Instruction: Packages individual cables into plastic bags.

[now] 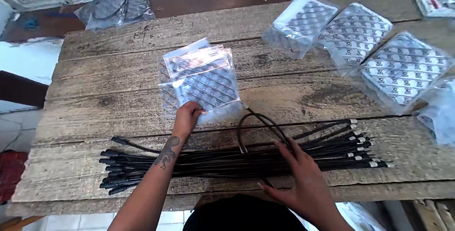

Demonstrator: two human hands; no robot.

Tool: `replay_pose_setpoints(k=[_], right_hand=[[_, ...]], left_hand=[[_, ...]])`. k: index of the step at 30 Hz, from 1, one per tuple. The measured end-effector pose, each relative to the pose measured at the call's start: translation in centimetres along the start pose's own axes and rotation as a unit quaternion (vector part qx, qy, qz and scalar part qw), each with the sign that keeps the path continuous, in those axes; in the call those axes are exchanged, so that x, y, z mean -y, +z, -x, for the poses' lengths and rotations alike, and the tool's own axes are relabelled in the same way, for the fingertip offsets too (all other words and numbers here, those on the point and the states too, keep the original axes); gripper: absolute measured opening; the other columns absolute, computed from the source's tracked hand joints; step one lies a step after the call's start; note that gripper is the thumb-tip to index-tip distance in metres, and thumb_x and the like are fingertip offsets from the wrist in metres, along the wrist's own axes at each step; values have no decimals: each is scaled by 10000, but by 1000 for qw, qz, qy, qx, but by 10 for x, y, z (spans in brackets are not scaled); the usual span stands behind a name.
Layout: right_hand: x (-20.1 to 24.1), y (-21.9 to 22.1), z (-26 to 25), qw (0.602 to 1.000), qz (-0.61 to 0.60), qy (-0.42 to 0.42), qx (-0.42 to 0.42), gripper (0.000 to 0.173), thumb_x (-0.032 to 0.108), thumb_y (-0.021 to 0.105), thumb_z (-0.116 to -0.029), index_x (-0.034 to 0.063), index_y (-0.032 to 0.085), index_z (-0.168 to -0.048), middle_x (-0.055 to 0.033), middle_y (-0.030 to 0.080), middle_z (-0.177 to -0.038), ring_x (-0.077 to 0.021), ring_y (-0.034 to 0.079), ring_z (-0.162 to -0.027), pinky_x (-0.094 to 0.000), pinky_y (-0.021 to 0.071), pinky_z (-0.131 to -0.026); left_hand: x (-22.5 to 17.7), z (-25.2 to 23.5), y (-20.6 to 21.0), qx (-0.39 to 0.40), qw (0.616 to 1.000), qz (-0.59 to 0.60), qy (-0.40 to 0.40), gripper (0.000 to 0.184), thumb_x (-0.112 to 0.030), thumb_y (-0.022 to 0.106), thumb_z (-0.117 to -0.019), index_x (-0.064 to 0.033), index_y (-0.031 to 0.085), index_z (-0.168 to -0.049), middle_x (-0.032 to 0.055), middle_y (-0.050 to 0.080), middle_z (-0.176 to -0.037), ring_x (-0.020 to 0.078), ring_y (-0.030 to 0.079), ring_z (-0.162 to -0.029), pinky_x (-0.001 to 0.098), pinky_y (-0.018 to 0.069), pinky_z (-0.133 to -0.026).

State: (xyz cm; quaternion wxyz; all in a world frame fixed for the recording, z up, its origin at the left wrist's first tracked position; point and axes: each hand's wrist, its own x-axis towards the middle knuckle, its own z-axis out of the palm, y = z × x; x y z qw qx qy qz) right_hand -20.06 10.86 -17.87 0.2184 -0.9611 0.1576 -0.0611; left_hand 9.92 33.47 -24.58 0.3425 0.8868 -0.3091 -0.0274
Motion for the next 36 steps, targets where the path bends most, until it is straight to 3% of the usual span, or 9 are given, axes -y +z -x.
replay_pose_setpoints(k=[9,12,15,18,21,25,27,30,36], right_hand=[[59,-12,-10,992,3,-108,65,836,873,633,-614,293,743,-1206,-236,575,-1432,-427,646,-1144,-584,541,-855],[63,0,-25,994,-21,-82,65,818,862,648,-661,251,760,-1194,-196,591,-1424,-389,651,-1141,-587,546,-874],[59,16,-28,995,-69,35,58,753,785,702,-712,211,771,-1194,-208,557,-1458,-411,611,-1196,-611,502,-939],[78,24,-6,991,-101,83,15,628,653,749,-742,194,788,-1168,-202,639,-1363,-405,646,-1162,-595,519,-923],[94,32,-5,983,-111,144,-5,424,279,778,-810,-28,743,-1101,-263,709,-1112,-437,672,-1064,-606,508,-918],[81,60,-7,968,-143,198,-60,767,515,805,-808,27,631,-1374,-290,558,-1421,-423,533,-1336,-571,425,-1111],[83,68,-6,967,-100,232,-33,922,689,774,-732,111,600,-1430,-280,444,-1531,-444,428,-1417,-604,364,-1149],[91,73,-9,971,-21,237,-16,1029,737,755,-703,143,519,-1509,-323,279,-1613,-527,338,-1445,-655,287,-1160],[60,68,18,992,-53,6,116,871,504,754,-868,-14,468,-1509,-364,212,-1622,-483,202,-1533,-530,224,-1257]], left_hand=[[-33,33,-40,-10,973,-155,170,237,12,617,-945,16,719,-1158,175,688,-1239,385,626,-1207,511,500,-1046],[-43,77,-27,-45,954,-205,213,451,-32,646,-921,-111,662,-1365,43,613,-1442,315,664,-1052,514,505,-875],[-72,103,-8,-42,958,-175,225,493,46,673,-852,-126,699,-1314,20,623,-1432,247,695,-822,430,566,-669],[-101,122,11,-31,965,-101,239,407,60,645,-874,-99,731,-1239,36,670,-1366,234,735,-854,391,608,-661],[-137,147,14,-28,964,-29,264,451,23,597,-934,-120,660,-1357,86,663,-1367,251,729,-940,381,606,-731],[-142,183,13,-3,997,79,-23,333,-88,646,-940,-30,651,-1269,228,636,-1252,320,712,-1013,440,621,-819],[-134,186,10,145,968,86,-187,326,-251,591,-1013,15,659,-1189,214,681,-1123,318,695,-1010,478,561,-913],[-147,193,11,343,912,150,-166,343,-219,508,-1044,62,676,-1145,242,696,-1051,355,676,-1036,522,509,-959],[-122,207,10,336,915,137,-178,375,-278,508,-1038,48,692,-1017,215,687,-954,339,672,-950,530,512,-898]])
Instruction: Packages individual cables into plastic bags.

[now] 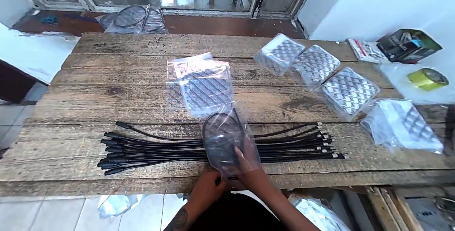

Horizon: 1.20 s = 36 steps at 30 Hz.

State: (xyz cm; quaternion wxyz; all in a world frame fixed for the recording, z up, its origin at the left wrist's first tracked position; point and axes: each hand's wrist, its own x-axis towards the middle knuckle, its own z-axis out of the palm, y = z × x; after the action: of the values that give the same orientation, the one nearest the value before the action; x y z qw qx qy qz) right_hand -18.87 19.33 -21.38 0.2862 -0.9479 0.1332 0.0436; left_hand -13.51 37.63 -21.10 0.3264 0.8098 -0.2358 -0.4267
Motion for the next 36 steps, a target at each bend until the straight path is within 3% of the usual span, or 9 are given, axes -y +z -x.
replay_pose_setpoints(k=[4,8,15,18,20,23,25,31,36], right_hand=[[-36,-1,39,974,65,-215,6,338,234,649,-993,117,696,-1306,-213,547,-1484,-392,480,-1419,-517,415,-1165],[-48,14,35,924,154,-328,-123,295,82,647,-946,177,725,-1214,-139,712,-1063,-318,694,-1051,-509,503,-1051],[-9,16,24,979,49,-188,-59,418,-61,614,-898,113,731,-1260,-220,646,-1346,-417,555,-1334,-548,443,-1131],[-34,-1,57,940,42,-281,-190,184,42,572,-862,123,731,-818,-60,761,-878,-231,740,-847,-394,608,-760],[-52,-19,66,953,22,-176,-244,255,102,514,-867,97,672,-667,-49,705,-686,-194,692,-625,-387,562,-556],[-62,-52,29,977,-114,112,-144,260,156,531,-989,-1,739,-991,-119,752,-870,-269,734,-796,-527,585,-740],[-57,-57,-5,947,-247,207,-12,335,293,579,-1049,17,661,-1221,-107,751,-959,-214,744,-845,-438,622,-812],[-20,-21,-23,927,-349,105,84,479,266,624,-1013,-44,553,-1371,-88,724,-987,-111,686,-821,-311,583,-779],[97,-87,-177,897,-440,-47,-20,557,282,440,-1100,140,298,-1618,-132,665,-1285,-196,712,-969,-410,597,-880]], left_hand=[[11,8,-3,13,1000,2,23,377,-299,523,-1036,30,701,-984,181,689,-918,294,669,-908,491,519,-872],[11,10,-2,31,999,-16,34,366,-284,538,-1037,42,704,-1024,202,698,-992,312,671,-980,490,510,-923],[40,17,-11,7,999,27,31,367,-320,579,-1017,21,704,-1067,162,707,-958,266,686,-910,472,543,-881],[50,25,-29,49,957,287,-3,472,-270,697,-957,-12,579,-1334,45,718,-1128,118,701,-1005,326,582,-921],[36,15,-22,-7,890,453,-49,345,-232,589,-1025,-18,544,-1292,27,712,-1055,108,703,-954,317,595,-882],[23,-12,-4,-142,834,523,-107,321,-234,585,-1051,60,617,-1177,140,738,-972,213,738,-871,392,629,-819],[22,-12,-6,-172,849,490,-92,266,-193,646,-1014,54,650,-1112,120,741,-950,185,733,-865,364,622,-824],[34,8,-36,-271,912,307,-11,643,-120,757,-877,90,472,-1415,106,723,-1090,87,714,-935,282,599,-873],[-13,-6,-209,-355,783,501,98,398,-163,416,-1084,-22,389,-1455,110,710,-1151,182,725,-989,355,615,-876]])
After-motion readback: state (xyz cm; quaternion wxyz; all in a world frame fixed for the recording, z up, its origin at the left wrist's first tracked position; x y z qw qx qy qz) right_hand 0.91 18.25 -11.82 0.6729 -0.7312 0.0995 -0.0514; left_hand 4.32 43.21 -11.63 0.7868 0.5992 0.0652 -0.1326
